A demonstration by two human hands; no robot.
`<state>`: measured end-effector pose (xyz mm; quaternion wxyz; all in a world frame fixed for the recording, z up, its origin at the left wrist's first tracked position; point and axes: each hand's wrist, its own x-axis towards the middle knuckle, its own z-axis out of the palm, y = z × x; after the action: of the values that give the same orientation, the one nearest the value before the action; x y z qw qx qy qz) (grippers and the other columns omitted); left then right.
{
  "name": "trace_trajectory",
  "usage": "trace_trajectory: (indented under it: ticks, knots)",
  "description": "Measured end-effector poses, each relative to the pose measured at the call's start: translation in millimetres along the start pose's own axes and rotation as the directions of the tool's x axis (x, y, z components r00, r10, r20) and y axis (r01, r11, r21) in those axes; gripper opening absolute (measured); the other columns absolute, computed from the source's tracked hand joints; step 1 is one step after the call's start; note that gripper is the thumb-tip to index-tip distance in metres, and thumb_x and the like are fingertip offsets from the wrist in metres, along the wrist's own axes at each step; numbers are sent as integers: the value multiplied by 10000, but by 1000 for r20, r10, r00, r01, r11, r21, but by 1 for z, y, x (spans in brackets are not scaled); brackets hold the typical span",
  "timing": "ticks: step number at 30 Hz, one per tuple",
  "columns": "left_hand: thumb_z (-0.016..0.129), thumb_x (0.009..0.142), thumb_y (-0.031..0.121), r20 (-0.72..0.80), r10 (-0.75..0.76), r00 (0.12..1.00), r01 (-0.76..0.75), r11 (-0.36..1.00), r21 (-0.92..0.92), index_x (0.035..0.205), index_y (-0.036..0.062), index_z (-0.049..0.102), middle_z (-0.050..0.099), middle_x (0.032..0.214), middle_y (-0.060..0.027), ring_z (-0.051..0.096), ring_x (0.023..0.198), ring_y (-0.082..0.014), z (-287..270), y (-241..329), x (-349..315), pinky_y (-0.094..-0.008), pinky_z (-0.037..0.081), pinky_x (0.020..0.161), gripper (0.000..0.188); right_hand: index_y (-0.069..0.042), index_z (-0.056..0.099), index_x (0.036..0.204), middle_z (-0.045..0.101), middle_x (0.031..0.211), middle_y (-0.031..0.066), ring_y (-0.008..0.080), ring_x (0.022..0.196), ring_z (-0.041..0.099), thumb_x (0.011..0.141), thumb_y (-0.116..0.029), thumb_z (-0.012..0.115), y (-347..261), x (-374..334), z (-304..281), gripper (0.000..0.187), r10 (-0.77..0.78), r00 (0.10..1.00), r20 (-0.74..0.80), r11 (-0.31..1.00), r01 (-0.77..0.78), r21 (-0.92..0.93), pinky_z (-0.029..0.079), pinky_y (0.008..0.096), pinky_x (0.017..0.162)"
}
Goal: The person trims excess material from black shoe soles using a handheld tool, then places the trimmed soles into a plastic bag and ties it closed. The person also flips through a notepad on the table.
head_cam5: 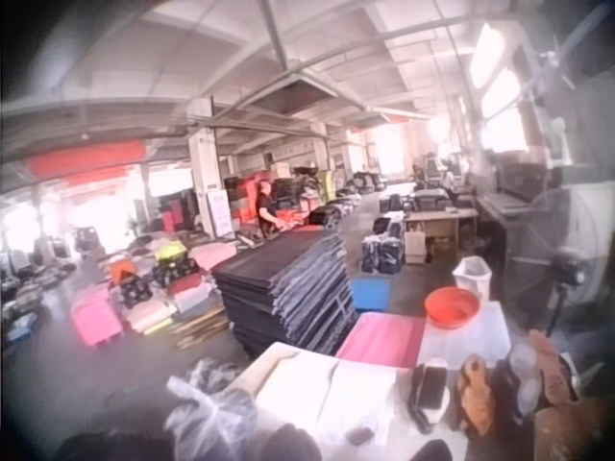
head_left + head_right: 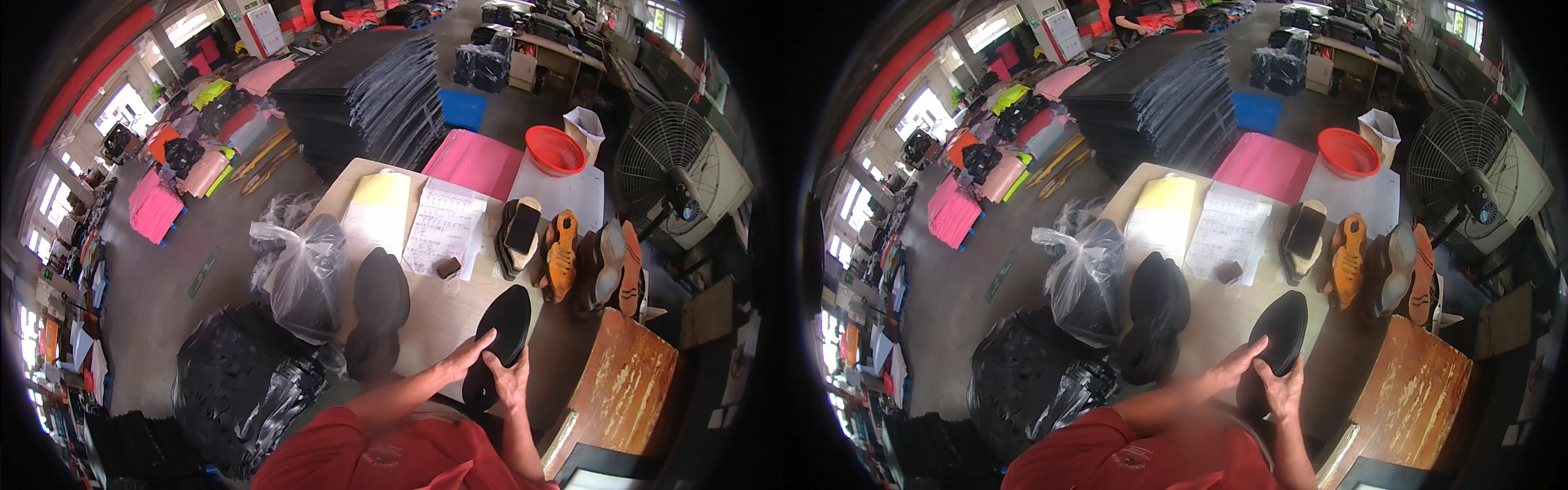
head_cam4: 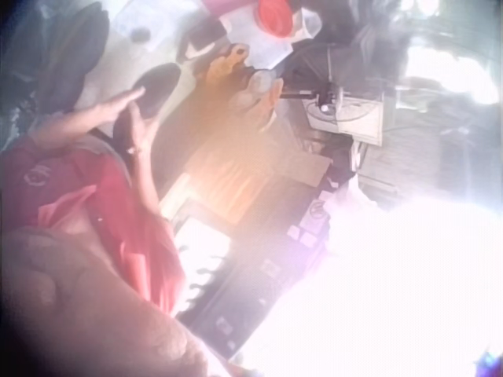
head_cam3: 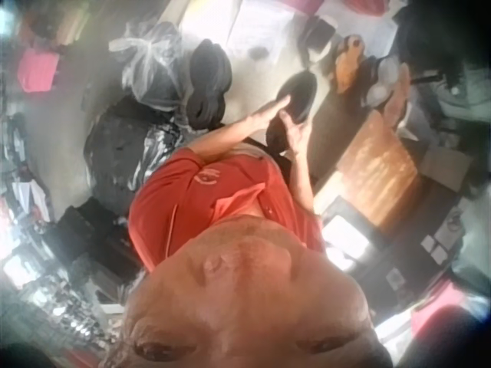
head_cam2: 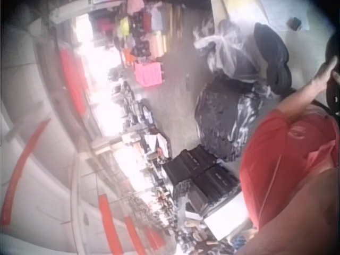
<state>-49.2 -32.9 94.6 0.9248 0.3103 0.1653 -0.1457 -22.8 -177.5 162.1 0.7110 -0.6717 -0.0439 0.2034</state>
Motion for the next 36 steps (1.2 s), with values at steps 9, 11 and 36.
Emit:
trace_trajectory:
  ticks: [9,11,36]
  knots:
    - [701,990,544,303,-133,944,81,980,179,1458,8,541,673,1318,-81,658,1162,-164,35,-1,-49,-347,545,1021,729,-21,349,1609,532,1483,155,311,1319,565,962,-531,716,-57,3,-66,902,-236,972,-1,912,222,345,442,436,1137]
    - [701,976,579,413,-144,899,80,983,168,1488,-2,506,639,1367,-98,626,1222,-179,47,-2,-54,-341,513,1052,798,-27,422,1551,594,1383,190,330,1242,617,949,-443,748,-63,-4,-65,801,-231,968,97,850,152,505,509,457,1064]
    - [631,1036,534,476,-523,707,429,852,300,1459,26,552,674,1324,-88,652,1188,-183,116,-27,-55,-352,553,1023,666,-3,447,1511,580,1377,114,232,1265,554,936,-290,777,11,-192,-9,723,-159,740,-653,968,246,43,455,403,1080]
